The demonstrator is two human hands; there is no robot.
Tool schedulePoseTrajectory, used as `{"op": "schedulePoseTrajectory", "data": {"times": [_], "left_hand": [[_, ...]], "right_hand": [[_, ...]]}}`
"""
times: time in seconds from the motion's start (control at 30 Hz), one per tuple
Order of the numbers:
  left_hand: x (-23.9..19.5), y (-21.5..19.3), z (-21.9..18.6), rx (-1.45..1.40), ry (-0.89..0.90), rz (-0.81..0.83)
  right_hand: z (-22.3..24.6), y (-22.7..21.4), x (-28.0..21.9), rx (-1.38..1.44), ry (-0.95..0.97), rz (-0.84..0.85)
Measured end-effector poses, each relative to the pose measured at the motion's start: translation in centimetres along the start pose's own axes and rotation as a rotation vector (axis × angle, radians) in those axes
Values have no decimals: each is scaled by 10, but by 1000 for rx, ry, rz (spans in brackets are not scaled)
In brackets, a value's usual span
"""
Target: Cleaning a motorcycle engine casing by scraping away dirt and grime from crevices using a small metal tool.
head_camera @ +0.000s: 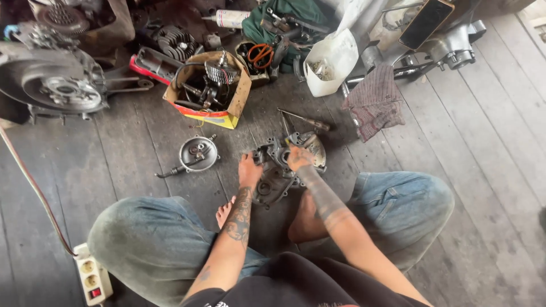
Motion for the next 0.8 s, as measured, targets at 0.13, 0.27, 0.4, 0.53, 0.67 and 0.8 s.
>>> {"op": "schedulePoseTrajectory", "data": {"times": [0.13, 0.27, 0.4, 0.53, 0.67, 0.8], "left_hand": [[2, 5, 5, 0, 18, -4], [4, 0, -2, 12, 24, 27], [4, 6, 3, 19, 24, 50], [2, 4, 2, 40, 22, 36], [2, 2, -1, 18, 30, 31], [-1, -4, -4, 8, 28, 68]], "right_hand": [[80, -33, -8, -146, 127, 42], [70, -38, -26, -70, 100, 248], [52, -18, -12, -282, -164, -39], [74, -26, -5, -176, 172, 159], [86, -34, -46, -179, -47, -113], [107, -35, -78, -74, 266, 193]]}}
Point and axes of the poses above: each hand's wrist, its own x-axis towards the middle knuckle, its own y-axis out of the palm, z = x × y, the point moved 6 cm from there along x, towards the middle knuckle, and after that the axes turned 5 degrees about x, right-handed, at the moved point
